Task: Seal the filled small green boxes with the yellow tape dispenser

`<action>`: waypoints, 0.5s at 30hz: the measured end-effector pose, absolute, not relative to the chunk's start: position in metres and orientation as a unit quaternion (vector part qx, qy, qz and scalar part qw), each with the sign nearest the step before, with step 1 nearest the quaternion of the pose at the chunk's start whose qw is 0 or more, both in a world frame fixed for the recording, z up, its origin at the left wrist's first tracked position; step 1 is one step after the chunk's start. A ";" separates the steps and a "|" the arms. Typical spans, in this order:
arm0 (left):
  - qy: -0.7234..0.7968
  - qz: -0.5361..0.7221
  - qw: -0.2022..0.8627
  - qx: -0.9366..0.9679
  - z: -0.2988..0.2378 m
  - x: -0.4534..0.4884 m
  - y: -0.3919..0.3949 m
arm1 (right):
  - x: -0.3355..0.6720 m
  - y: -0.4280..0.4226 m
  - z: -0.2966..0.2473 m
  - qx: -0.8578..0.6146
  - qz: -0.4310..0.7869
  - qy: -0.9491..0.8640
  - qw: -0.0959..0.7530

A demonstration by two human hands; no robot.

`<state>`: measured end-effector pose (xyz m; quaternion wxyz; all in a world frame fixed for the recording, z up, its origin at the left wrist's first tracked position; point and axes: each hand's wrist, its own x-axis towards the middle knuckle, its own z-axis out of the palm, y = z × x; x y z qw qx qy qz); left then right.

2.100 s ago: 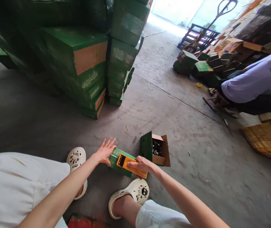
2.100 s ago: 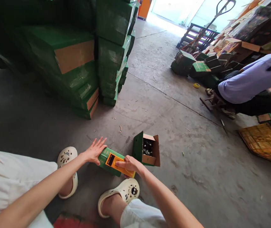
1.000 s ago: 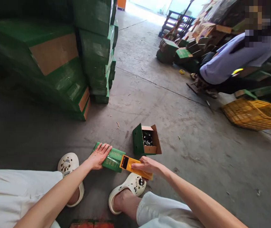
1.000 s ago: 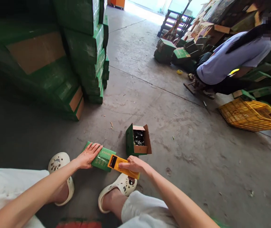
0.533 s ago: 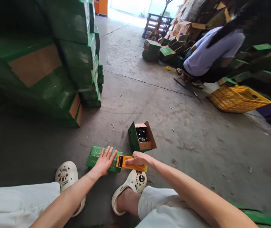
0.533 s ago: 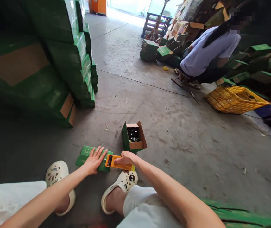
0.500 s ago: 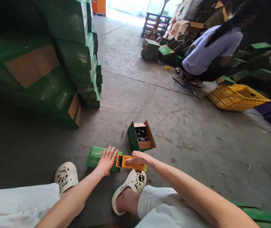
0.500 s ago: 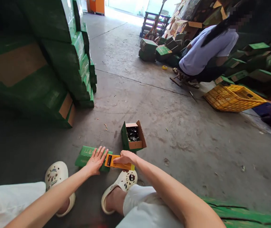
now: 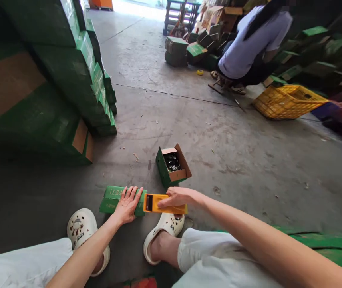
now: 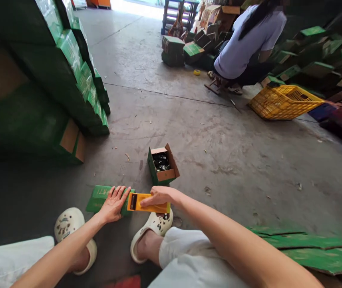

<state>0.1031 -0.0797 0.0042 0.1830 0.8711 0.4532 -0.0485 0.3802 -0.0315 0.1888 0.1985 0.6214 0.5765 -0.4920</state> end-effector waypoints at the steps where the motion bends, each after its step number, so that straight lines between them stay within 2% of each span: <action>1: 0.456 -0.048 0.184 0.870 0.004 0.101 -0.080 | 0.391 -0.033 0.195 0.611 -0.474 0.594 0.223; 3: 0.460 -0.050 0.187 0.866 0.003 0.100 -0.079 | 0.411 -0.036 0.203 0.605 -0.476 0.581 0.266; 6: 0.464 -0.049 0.187 0.865 0.005 0.100 -0.080 | 0.421 -0.040 0.199 0.626 -0.474 0.552 0.280; 11: 0.463 -0.045 0.181 0.866 0.011 0.102 -0.083 | 0.394 -0.038 0.159 0.649 -0.398 0.575 0.298; 15: 0.465 -0.056 0.186 0.864 0.013 0.103 -0.082 | 0.351 -0.030 0.129 0.659 -0.400 0.567 0.291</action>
